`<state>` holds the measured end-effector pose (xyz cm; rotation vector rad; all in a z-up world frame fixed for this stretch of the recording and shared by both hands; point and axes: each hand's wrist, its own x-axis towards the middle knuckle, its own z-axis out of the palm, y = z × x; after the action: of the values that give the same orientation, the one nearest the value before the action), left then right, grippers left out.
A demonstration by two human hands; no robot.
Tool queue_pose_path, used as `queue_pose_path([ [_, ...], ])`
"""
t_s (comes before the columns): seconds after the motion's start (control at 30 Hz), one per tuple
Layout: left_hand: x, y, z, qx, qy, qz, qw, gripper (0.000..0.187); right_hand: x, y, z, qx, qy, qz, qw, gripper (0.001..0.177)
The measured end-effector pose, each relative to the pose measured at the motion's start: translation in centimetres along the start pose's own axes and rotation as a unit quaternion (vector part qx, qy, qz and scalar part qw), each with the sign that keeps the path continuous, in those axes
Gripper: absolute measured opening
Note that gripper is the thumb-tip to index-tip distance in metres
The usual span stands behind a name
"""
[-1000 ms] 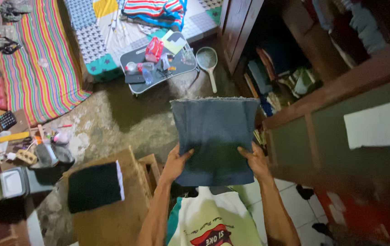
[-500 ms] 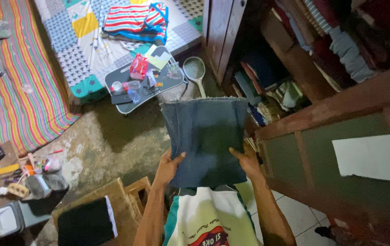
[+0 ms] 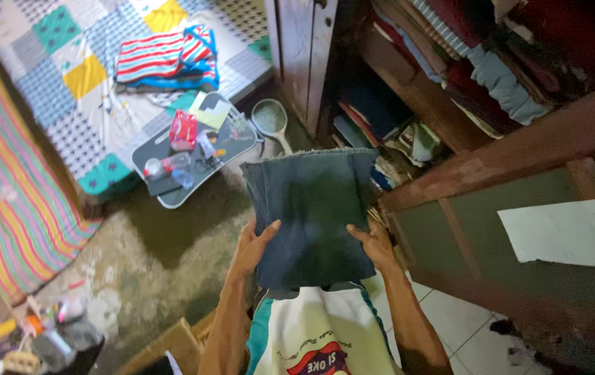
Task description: The person picks up folded clothes from a wooden bench and places them into a wooden closet.
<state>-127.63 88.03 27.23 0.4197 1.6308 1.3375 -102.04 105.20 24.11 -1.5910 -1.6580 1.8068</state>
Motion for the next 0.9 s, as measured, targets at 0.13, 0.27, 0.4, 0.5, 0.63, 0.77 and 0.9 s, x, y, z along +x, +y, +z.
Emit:
queue_pose_path([
  [0.13,3.9,0.8,-1.7,0.010,-0.018,0.005,1.000,0.046,-0.8,-3.0,2.1,0.082,-0.013,-0.029,0.996,0.063],
  [0.27,8.0,2.7,-3.9,0.063,-0.031,0.036,0.997,0.039,1.1,-4.1,4.9,0.110,0.013,-0.019,0.994,0.067],
  [0.4,10.7,4.7,-7.0,0.160,-0.032,0.039,0.986,0.041,3.4,-3.0,8.1,0.069,0.089,0.035,0.993,0.083],
  [0.5,12.6,4.9,-9.4,0.135,-0.065,0.052,0.987,0.043,3.8,-3.5,10.0,0.154,0.064,0.082,0.983,0.080],
  [0.63,15.6,4.3,-11.0,0.049,-0.140,0.062,0.987,0.043,4.2,-3.1,12.4,0.159,0.080,0.018,0.984,0.082],
  [0.77,17.4,4.4,-11.3,0.092,-0.165,0.052,0.981,0.041,4.2,-3.9,12.7,0.145,0.104,0.049,0.983,0.081],
  [0.9,19.0,4.7,-10.0,0.104,-0.209,0.069,0.970,0.040,3.5,-5.8,11.9,0.111,0.124,0.069,0.984,0.076],
])
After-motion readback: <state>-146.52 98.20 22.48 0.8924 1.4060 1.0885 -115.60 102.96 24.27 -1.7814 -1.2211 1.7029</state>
